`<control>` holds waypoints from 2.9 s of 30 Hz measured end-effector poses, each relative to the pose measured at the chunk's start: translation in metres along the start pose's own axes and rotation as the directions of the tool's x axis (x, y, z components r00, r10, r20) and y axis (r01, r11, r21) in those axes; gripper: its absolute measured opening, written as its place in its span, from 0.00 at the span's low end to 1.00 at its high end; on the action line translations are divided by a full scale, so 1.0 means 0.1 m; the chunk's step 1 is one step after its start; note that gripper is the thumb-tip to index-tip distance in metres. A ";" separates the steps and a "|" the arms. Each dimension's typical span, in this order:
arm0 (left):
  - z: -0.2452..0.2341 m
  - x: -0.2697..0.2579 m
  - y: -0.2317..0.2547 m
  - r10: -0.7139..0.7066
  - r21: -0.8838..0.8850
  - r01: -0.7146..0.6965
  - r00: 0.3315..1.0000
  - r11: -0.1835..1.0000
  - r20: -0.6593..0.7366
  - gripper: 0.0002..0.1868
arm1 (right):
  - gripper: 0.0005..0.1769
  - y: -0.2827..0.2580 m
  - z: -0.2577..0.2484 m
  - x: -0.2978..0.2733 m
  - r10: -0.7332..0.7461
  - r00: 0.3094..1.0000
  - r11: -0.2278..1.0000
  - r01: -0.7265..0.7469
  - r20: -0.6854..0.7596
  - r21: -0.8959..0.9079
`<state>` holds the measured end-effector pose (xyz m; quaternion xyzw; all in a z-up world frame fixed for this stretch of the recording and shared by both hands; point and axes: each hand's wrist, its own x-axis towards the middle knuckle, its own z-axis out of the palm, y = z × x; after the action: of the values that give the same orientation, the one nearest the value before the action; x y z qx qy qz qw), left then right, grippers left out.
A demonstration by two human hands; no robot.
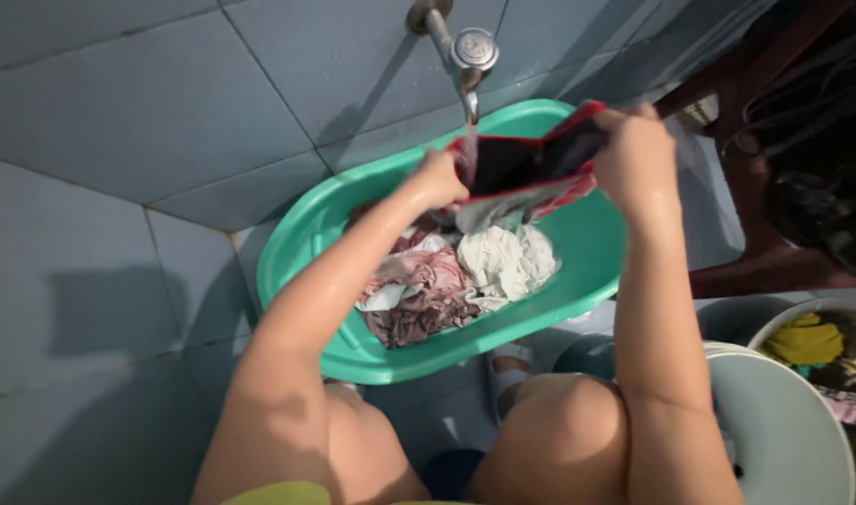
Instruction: The person hand washes multiple pieces of clothing in a green basin under running water, rinsing and wringing each item before placing it into a white bucket.
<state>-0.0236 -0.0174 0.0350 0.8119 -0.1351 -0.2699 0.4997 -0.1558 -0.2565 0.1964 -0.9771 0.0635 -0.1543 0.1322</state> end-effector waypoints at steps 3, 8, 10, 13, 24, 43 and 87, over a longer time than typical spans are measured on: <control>-0.37 -0.01 -0.05 0.042 0.086 -0.040 0.999 0.996 -0.021 0.16 | 0.31 0.07 0.37 0.11 0.034 0.950 0.972 -0.104 0.310 0.211; -0.97 -0.45 0.26 0.332 0.237 -0.261 0.877 0.936 -0.347 0.24 | 0.31 0.00 1.33 0.24 -0.126 0.880 0.902 -0.092 0.459 0.422; -1.08 -0.64 0.44 0.322 0.168 -0.280 0.879 0.945 -0.352 0.27 | 0.29 -0.07 1.68 0.26 -0.141 0.813 0.786 -0.255 0.565 0.563; -1.08 -0.82 0.62 0.364 0.191 -0.313 0.855 0.930 -0.371 0.28 | 0.28 -0.19 1.88 0.29 -0.128 0.756 0.731 -0.366 0.642 0.576; -0.82 -0.25 -0.03 0.037 0.160 0.015 0.949 0.987 -0.313 0.24 | 0.18 -0.20 0.35 0.40 0.131 0.949 0.920 -0.225 0.288 0.320; -0.11 -0.33 0.54 0.001 -0.764 -0.298 0.932 0.572 -0.363 0.14 | 0.74 -0.12 2.61 -0.37 0.003 0.926 0.757 -0.248 0.377 0.605; 0.68 -0.83 0.32 0.506 -0.254 -0.607 0.781 0.753 -0.365 0.30 | 0.26 0.27 3.40 -0.49 -0.257 0.881 -0.813 -0.419 0.397 0.403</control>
<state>-0.1288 -0.0420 0.0638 0.6574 -0.2510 -0.0120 0.7104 -0.0964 -0.1930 -0.1375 -0.1343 0.0078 0.1002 0.9858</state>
